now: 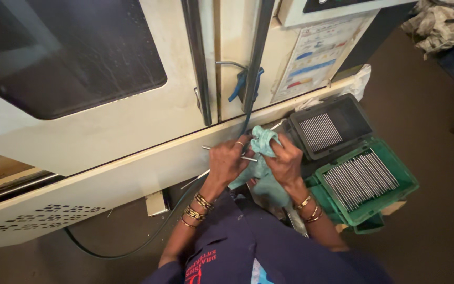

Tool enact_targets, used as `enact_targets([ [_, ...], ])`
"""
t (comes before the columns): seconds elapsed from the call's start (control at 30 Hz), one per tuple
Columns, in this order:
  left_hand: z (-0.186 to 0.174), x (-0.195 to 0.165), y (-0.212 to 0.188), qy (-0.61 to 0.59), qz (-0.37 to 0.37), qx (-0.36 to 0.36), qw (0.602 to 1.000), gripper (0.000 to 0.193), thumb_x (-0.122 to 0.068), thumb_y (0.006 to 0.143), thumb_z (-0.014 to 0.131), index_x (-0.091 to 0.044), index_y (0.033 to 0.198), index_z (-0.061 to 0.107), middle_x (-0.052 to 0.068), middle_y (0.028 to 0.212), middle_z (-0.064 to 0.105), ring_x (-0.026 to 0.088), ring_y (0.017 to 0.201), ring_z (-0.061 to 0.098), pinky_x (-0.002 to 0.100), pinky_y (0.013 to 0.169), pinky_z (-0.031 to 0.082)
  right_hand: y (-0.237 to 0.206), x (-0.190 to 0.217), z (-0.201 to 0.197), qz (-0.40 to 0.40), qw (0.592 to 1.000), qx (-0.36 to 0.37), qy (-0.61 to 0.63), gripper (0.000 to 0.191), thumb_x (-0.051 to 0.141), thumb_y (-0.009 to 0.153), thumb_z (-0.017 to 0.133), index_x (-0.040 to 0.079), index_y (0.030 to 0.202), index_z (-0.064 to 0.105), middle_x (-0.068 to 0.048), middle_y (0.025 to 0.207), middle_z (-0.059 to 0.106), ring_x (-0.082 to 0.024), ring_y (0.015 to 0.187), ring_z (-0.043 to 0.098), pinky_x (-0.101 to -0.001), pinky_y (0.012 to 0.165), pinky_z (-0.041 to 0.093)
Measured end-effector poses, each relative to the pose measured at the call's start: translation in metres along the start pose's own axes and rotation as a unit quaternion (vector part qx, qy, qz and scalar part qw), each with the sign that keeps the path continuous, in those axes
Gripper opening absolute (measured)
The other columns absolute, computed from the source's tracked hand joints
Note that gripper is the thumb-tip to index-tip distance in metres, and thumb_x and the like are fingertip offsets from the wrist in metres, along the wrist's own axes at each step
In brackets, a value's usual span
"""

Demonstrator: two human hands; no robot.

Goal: The person retrieves a metal rod from a machine, wipes it with a cloth, and measures it using a digital caliper. The person repeats this process for multiple rods, placing each measured rod into a green bin.

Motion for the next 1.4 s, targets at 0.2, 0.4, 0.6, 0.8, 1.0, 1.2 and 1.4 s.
enact_targets([
  [0.2,0.0,0.003,0.0,-0.054,-0.034,-0.028,0.998,0.031,-0.031,0.091,0.074,-0.017,0.118,0.069,0.009,0.074,0.069,0.03,0.064,0.068,0.043,0.055,0.05,-0.004,-0.014,0.009,-0.034,0.996,-0.014,-0.08,0.026,0.013,0.071,0.08,0.009,0.097,0.074,-0.011,0.084,0.059,-0.034,0.067,0.063,-0.0434,0.058,0.049],
  [0.4,0.003,0.012,-0.001,0.031,-0.043,-0.011,0.999,0.033,-0.038,0.093,0.077,-0.01,0.109,0.07,0.012,0.07,0.069,0.033,0.059,0.067,0.045,0.053,0.05,0.009,-0.045,0.001,-0.04,0.987,-0.011,-0.153,0.03,0.018,0.07,0.083,0.008,0.096,0.071,-0.012,0.096,0.067,-0.032,0.066,0.065,-0.0409,0.053,0.049],
  [0.6,0.015,0.02,-0.003,-0.001,-0.066,-0.009,0.998,0.036,-0.039,0.09,0.076,-0.01,0.111,0.072,0.013,0.065,0.067,0.034,0.058,0.067,0.045,0.053,0.05,-0.022,-0.042,0.034,-0.082,0.995,0.036,0.049,0.04,0.006,0.079,0.075,0.002,0.118,0.07,-0.016,0.117,0.067,-0.042,0.095,0.07,-0.0427,0.079,0.058],
  [0.8,0.022,0.028,0.0,-0.024,-0.137,-0.078,0.987,0.038,-0.047,0.086,0.081,-0.012,0.097,0.069,0.01,0.059,0.065,0.035,0.055,0.065,0.045,0.05,0.049,-0.049,-0.104,0.009,0.139,0.981,-0.098,0.096,0.016,0.009,0.094,0.069,0.001,0.108,0.071,-0.012,0.1,0.073,-0.024,0.085,0.07,-0.0361,0.078,0.055],
  [1.0,0.03,0.039,-0.005,-0.224,-0.227,-0.044,0.947,0.035,-0.036,0.087,0.08,-0.007,0.099,0.065,0.005,0.057,0.065,0.017,0.048,0.066,0.033,0.046,0.047,-0.046,-0.188,-0.044,0.174,0.886,-0.413,0.121,0.023,0.016,0.111,0.064,-0.005,0.104,0.064,-0.009,0.091,0.066,-0.018,0.082,0.059,-0.0337,0.077,0.049],
  [1.2,0.052,0.038,-0.017,-0.417,-0.304,-0.045,0.855,0.027,-0.027,0.094,0.075,-0.003,0.098,0.064,0.003,0.068,0.068,0.009,0.057,0.06,0.028,0.052,0.044,-0.01,-0.215,0.045,0.064,0.943,0.019,-0.326,0.067,0.042,0.075,0.084,-0.007,0.116,0.064,-0.034,0.123,0.06,-0.048,0.112,0.057,-0.0525,0.091,0.048],
  [1.4,0.065,0.04,-0.032,-0.418,-0.337,-0.076,0.84,0.026,-0.03,0.101,0.065,-0.004,0.103,0.063,0.006,0.077,0.069,0.011,0.066,0.064,0.028,0.061,0.053,-0.073,-0.17,0.074,0.258,0.953,0.073,0.14,0.051,0.052,0.105,0.058,0.012,0.135,0.068,-0.017,0.13,0.071,-0.033,0.122,0.068,-0.0498,0.103,0.053],
])
Point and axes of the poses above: each hand's wrist, its own y-axis towards the middle knuckle, its own z-axis out of the palm, x = y × z, the point moved 5 cm from there along y, towards the middle knuckle
